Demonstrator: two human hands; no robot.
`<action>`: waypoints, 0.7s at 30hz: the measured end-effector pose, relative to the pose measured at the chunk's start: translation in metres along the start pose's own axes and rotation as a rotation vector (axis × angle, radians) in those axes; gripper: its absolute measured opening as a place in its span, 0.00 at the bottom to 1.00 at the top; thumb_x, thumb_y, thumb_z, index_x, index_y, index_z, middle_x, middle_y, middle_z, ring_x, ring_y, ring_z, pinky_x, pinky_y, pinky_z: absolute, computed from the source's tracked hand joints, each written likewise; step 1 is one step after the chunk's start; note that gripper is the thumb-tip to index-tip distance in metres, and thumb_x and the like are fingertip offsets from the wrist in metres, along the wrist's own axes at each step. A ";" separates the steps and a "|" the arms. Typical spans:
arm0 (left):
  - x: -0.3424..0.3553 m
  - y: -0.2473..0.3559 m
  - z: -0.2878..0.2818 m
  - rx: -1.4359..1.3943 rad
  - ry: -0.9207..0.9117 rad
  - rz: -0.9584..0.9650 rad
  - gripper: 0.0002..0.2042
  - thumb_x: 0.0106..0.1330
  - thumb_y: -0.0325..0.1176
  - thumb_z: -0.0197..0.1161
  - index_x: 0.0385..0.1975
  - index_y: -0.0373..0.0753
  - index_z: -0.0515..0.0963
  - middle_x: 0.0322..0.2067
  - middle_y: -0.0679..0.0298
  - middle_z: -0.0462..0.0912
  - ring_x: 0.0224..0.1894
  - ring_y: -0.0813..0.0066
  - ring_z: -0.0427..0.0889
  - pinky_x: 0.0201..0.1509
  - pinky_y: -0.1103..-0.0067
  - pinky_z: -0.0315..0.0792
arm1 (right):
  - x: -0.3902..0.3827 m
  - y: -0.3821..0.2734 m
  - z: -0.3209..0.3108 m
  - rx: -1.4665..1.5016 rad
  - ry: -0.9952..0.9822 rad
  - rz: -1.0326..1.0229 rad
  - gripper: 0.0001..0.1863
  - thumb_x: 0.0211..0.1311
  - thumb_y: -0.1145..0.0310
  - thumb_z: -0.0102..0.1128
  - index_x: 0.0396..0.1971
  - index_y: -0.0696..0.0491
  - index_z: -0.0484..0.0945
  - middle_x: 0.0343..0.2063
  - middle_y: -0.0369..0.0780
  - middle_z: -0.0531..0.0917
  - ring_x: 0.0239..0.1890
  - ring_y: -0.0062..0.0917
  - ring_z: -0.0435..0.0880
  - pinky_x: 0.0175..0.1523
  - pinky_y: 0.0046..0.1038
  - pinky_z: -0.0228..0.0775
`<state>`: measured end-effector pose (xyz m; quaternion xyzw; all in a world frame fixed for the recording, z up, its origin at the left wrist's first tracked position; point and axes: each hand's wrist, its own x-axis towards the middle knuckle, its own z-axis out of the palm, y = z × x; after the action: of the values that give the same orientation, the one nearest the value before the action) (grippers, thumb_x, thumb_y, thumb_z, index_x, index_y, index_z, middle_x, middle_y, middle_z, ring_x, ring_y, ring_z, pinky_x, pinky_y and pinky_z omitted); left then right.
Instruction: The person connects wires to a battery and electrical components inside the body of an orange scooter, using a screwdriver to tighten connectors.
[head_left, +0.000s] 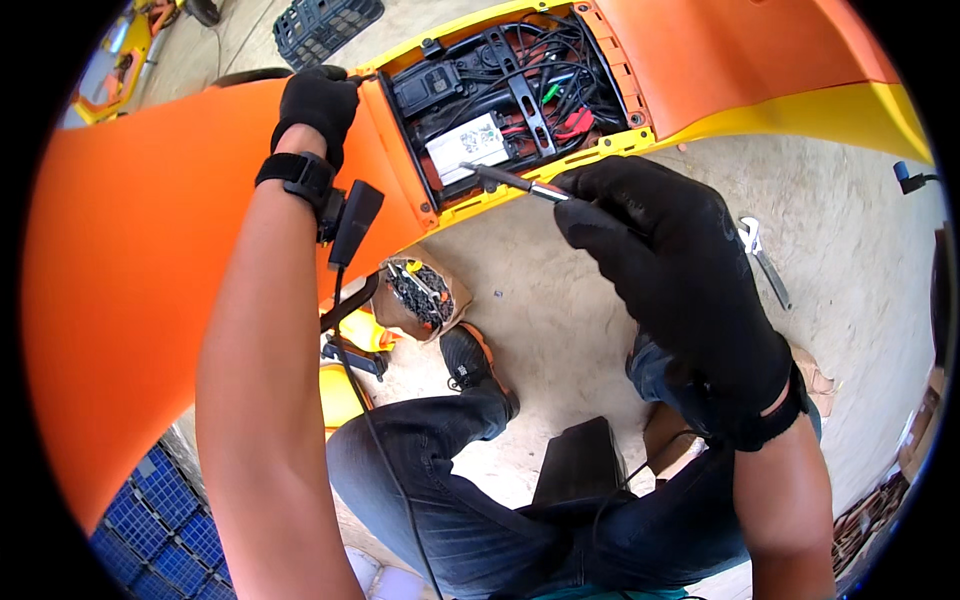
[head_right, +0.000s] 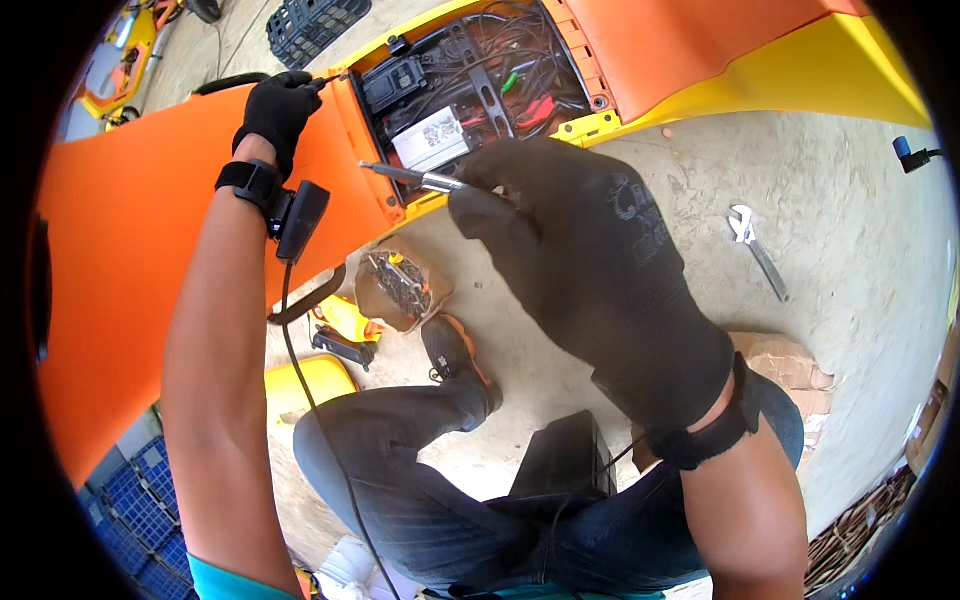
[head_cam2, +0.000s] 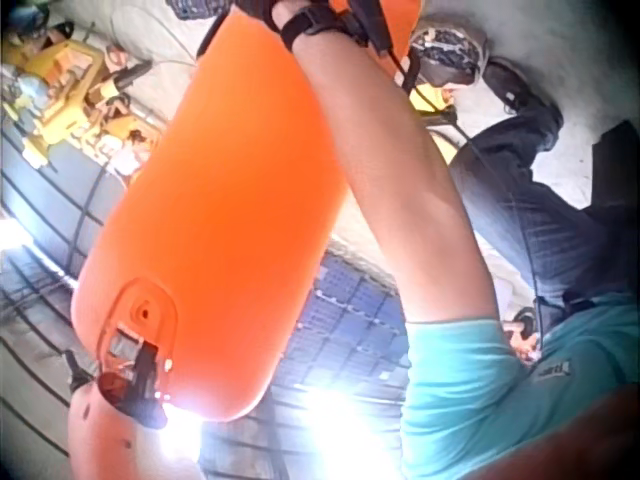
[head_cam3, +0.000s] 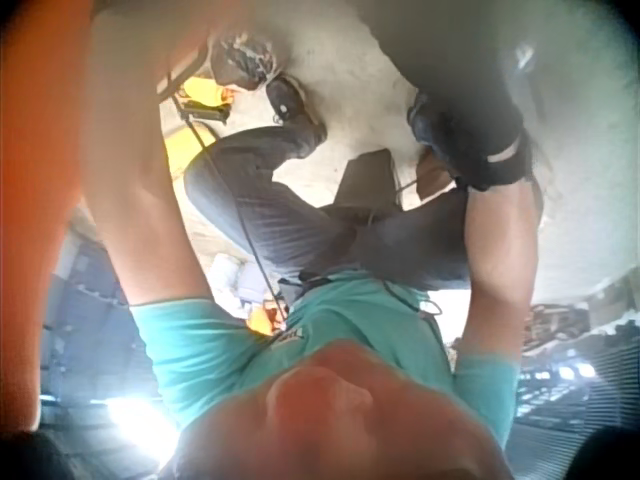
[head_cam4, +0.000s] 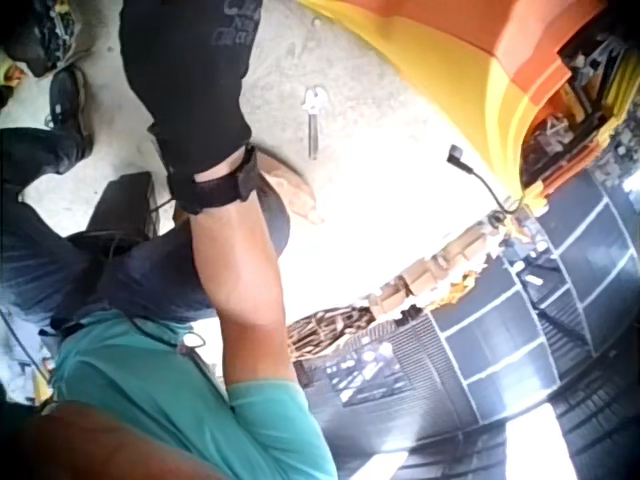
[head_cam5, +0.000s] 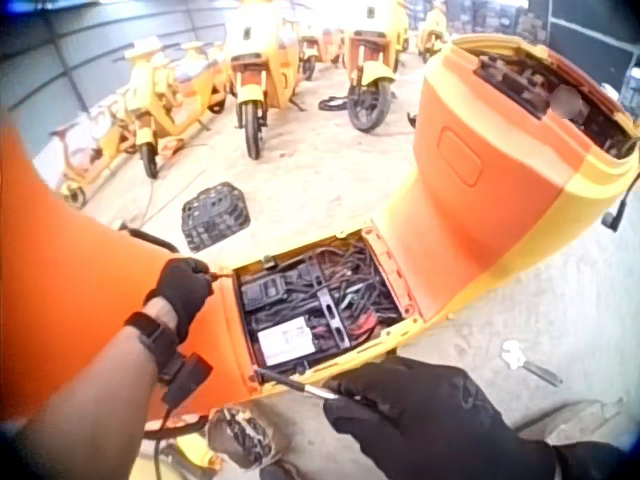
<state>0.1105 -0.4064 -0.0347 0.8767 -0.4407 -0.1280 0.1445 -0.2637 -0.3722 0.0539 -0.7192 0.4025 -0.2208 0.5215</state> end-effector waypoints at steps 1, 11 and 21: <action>0.005 -0.001 0.002 0.166 0.083 0.039 0.16 0.62 0.39 0.68 0.46 0.37 0.84 0.34 0.56 0.88 0.35 0.71 0.87 0.42 0.76 0.78 | 0.003 0.003 0.000 0.006 0.006 -0.028 0.10 0.64 0.70 0.65 0.40 0.60 0.81 0.21 0.35 0.80 0.22 0.13 0.73 0.28 0.19 0.66; 0.021 -0.005 0.025 0.270 0.072 0.014 0.14 0.62 0.38 0.66 0.47 0.44 0.84 0.38 0.55 0.88 0.40 0.62 0.87 0.47 0.71 0.78 | 0.028 0.011 -0.005 -0.068 0.026 -0.121 0.10 0.61 0.70 0.64 0.39 0.59 0.80 0.28 0.44 0.82 0.27 0.28 0.80 0.34 0.28 0.71; 0.032 -0.001 0.016 0.212 0.027 0.144 0.12 0.64 0.30 0.64 0.47 0.41 0.84 0.40 0.54 0.87 0.42 0.61 0.86 0.48 0.71 0.78 | 0.035 0.012 -0.015 -0.060 -0.042 -0.014 0.10 0.61 0.69 0.61 0.40 0.56 0.79 0.30 0.47 0.81 0.35 0.42 0.81 0.40 0.39 0.72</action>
<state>0.1238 -0.4337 -0.0531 0.8548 -0.5115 -0.0582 0.0659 -0.2583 -0.4108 0.0440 -0.7418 0.3931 -0.1970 0.5064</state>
